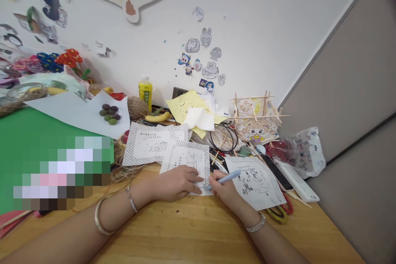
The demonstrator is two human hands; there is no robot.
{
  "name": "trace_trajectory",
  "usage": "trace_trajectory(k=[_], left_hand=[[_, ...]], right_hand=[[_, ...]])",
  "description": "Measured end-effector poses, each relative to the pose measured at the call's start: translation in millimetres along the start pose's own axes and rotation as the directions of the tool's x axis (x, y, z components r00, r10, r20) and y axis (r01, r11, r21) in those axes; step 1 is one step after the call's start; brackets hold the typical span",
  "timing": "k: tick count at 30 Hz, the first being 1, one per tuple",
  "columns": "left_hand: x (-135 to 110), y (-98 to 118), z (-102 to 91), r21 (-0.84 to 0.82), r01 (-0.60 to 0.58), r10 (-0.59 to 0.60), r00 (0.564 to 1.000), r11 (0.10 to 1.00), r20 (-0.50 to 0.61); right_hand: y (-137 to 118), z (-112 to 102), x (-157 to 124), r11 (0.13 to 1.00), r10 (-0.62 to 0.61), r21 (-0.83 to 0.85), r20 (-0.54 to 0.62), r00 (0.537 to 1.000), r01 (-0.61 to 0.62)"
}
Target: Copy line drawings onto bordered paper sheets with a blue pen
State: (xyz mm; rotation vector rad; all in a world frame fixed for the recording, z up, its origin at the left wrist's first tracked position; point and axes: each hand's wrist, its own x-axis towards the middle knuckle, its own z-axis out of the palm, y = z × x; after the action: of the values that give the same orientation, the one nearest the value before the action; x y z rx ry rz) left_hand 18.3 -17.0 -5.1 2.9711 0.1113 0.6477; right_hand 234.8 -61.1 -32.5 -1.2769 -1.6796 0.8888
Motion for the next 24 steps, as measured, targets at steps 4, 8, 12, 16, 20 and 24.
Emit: trace_trajectory(k=[4,8,12,16,20,24], left_hand=[[1.4,0.6,-2.7,-0.011,-0.001,0.001,1.000,1.000,0.015],[2.4,0.8,-3.6,-0.017,0.001,0.000,1.000,1.000,0.020],[1.2,-0.4,-1.2,-0.021,0.002,-0.002,1.000,1.000,-0.003],[-0.1,-1.4,0.8,-0.009,-0.002,0.002,1.000,1.000,-0.007],[0.3,-0.8,-0.6,-0.001,-0.007,0.007,1.000,1.000,0.003],[0.7,-0.3,-2.2,-0.002,-0.008,0.008,1.000,1.000,0.025]], right_hand=[[0.0,-1.3,-0.2,0.997,-0.041,-0.067,0.030,0.999,0.043],[-3.0,-2.1,-0.3,0.995,-0.042,-0.084,0.041,0.998,0.045],[-7.7,-1.8,-0.2,0.995,-0.049,-0.085,0.043,0.998,0.052],[-6.9,-1.2,0.3,0.996,-0.038,-0.080,0.033,0.999,0.041],[-4.2,-0.9,0.8,0.999,0.016,-0.037,0.007,1.000,-0.015],[-4.0,-1.1,0.9,0.998,-0.008,-0.056,0.010,1.000,0.008]])
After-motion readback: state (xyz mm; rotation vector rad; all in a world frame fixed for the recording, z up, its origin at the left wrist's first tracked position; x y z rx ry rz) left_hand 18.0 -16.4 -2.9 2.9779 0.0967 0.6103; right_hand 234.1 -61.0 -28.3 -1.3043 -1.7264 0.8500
